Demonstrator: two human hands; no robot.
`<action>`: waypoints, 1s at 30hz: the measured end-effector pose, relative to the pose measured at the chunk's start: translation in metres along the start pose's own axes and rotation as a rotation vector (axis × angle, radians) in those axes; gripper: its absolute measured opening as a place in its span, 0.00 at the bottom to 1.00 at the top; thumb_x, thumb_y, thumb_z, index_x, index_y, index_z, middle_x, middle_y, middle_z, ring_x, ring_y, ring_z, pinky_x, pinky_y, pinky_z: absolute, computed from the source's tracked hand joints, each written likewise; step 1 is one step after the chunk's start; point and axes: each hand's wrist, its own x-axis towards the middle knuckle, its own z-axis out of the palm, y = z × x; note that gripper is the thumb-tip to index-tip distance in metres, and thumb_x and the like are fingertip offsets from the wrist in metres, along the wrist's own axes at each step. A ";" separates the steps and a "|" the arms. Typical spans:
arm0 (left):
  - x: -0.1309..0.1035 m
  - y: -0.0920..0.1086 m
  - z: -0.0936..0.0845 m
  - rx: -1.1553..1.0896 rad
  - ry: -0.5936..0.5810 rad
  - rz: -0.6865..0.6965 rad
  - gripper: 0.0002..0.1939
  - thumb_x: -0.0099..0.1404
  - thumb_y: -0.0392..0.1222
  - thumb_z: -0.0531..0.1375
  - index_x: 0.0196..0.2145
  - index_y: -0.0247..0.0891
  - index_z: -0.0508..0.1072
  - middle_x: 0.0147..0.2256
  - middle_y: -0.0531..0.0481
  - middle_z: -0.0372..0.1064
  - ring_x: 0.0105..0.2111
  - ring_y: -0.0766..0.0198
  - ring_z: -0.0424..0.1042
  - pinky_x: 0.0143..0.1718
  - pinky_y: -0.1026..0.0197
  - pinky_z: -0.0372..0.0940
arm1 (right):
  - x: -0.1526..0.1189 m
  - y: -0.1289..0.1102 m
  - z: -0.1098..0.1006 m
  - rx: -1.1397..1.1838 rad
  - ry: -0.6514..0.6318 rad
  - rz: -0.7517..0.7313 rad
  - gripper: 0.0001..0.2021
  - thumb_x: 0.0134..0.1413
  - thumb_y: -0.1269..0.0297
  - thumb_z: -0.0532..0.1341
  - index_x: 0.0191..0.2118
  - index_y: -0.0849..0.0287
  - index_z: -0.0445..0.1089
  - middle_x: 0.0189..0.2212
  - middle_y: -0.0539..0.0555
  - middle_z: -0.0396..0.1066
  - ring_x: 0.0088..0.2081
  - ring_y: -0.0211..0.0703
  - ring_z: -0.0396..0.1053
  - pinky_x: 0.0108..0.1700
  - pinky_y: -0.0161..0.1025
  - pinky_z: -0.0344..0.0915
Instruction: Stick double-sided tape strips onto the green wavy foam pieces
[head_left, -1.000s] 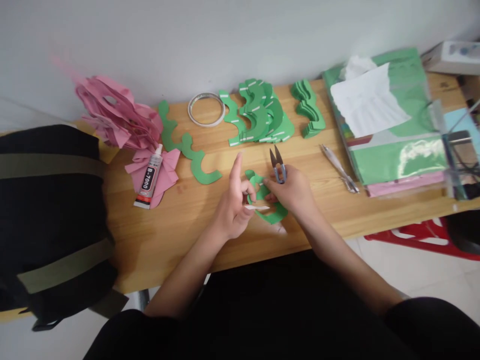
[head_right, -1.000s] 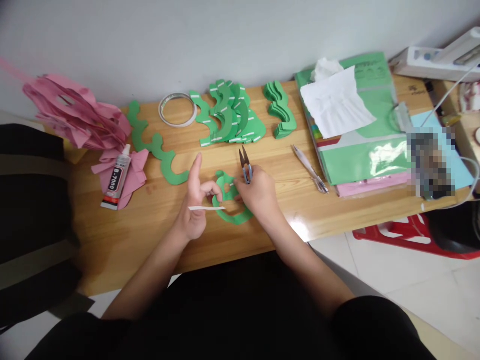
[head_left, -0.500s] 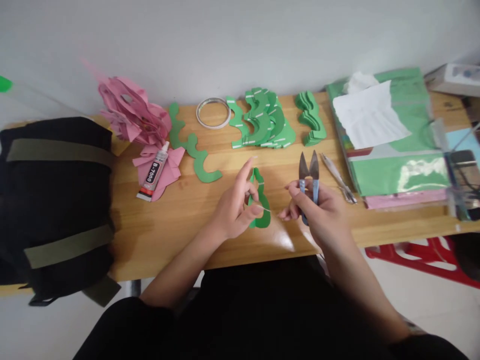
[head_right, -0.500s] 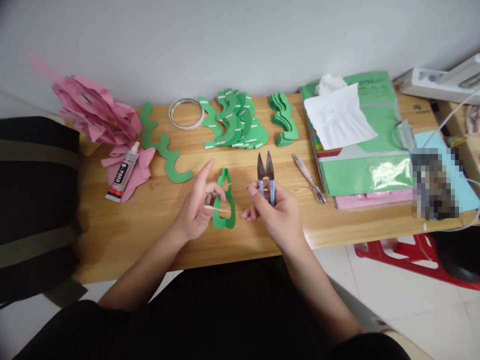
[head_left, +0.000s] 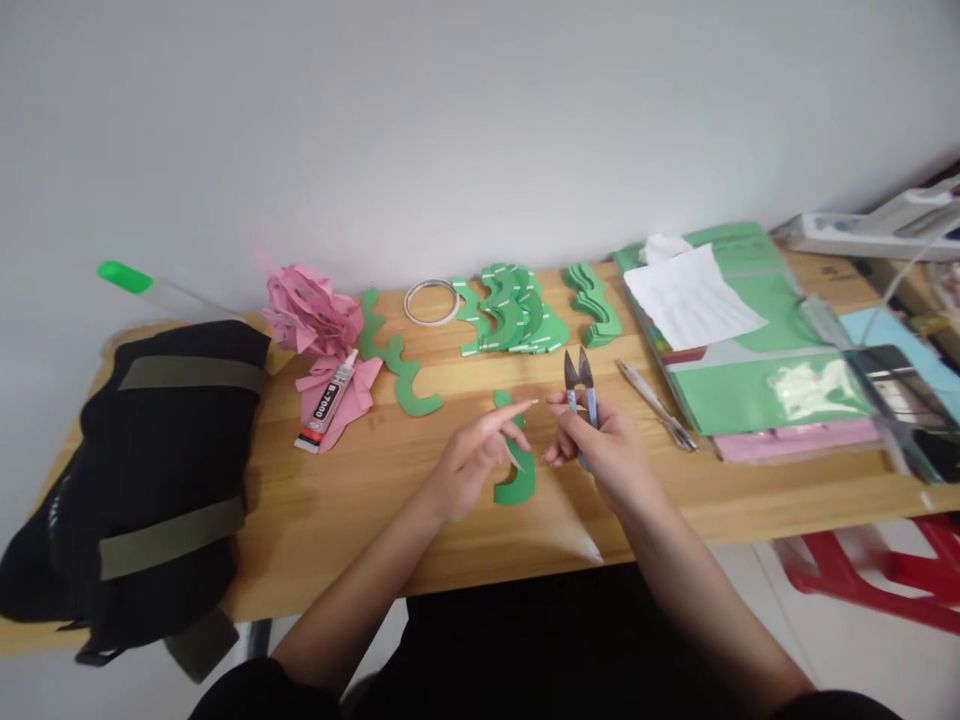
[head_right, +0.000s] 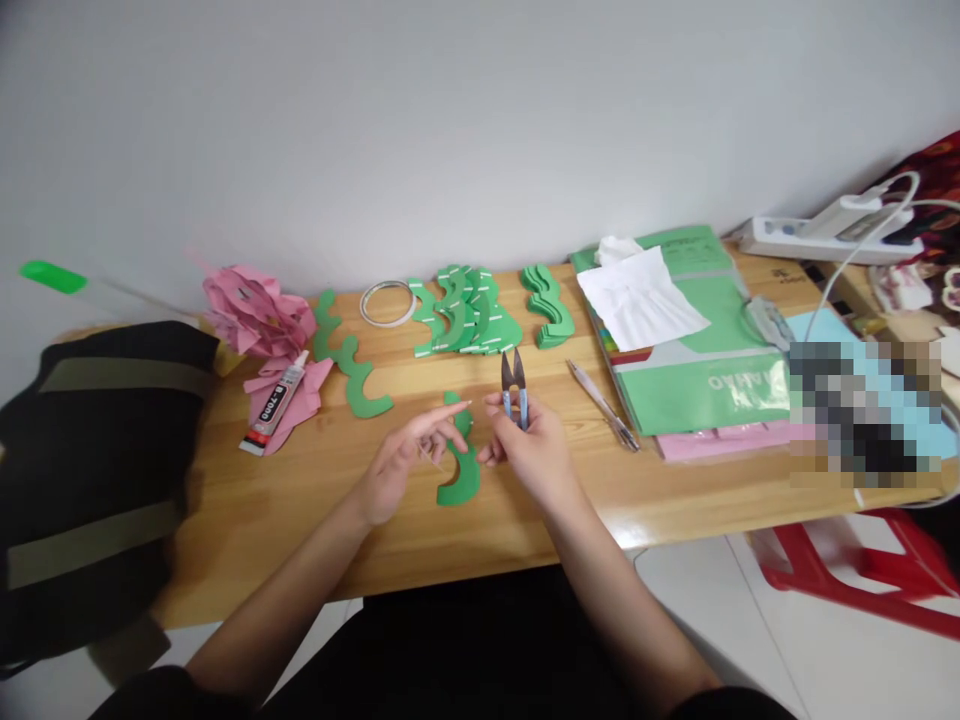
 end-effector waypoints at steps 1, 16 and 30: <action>0.000 0.001 0.000 0.031 0.005 0.010 0.41 0.69 0.69 0.39 0.62 0.35 0.65 0.35 0.44 0.72 0.28 0.65 0.64 0.32 0.60 0.62 | -0.001 0.000 -0.001 -0.009 0.013 -0.010 0.20 0.38 0.51 0.69 0.33 0.59 0.68 0.09 0.39 0.59 0.14 0.37 0.67 0.19 0.31 0.63; -0.001 0.018 0.006 1.253 0.017 0.487 0.46 0.68 0.69 0.34 0.61 0.32 0.67 0.32 0.45 0.66 0.32 0.58 0.61 0.33 0.56 0.53 | -0.008 -0.009 -0.014 0.120 -0.195 0.184 0.18 0.39 0.49 0.70 0.23 0.59 0.68 0.06 0.40 0.54 0.11 0.34 0.61 0.16 0.30 0.60; -0.001 0.021 0.003 1.279 -0.004 0.499 0.43 0.66 0.72 0.39 0.61 0.39 0.67 0.35 0.45 0.68 0.33 0.57 0.60 0.35 0.57 0.51 | -0.012 -0.010 -0.024 0.164 -0.236 0.205 0.26 0.31 0.53 0.75 0.12 0.56 0.55 0.08 0.39 0.50 0.11 0.27 0.55 0.15 0.28 0.58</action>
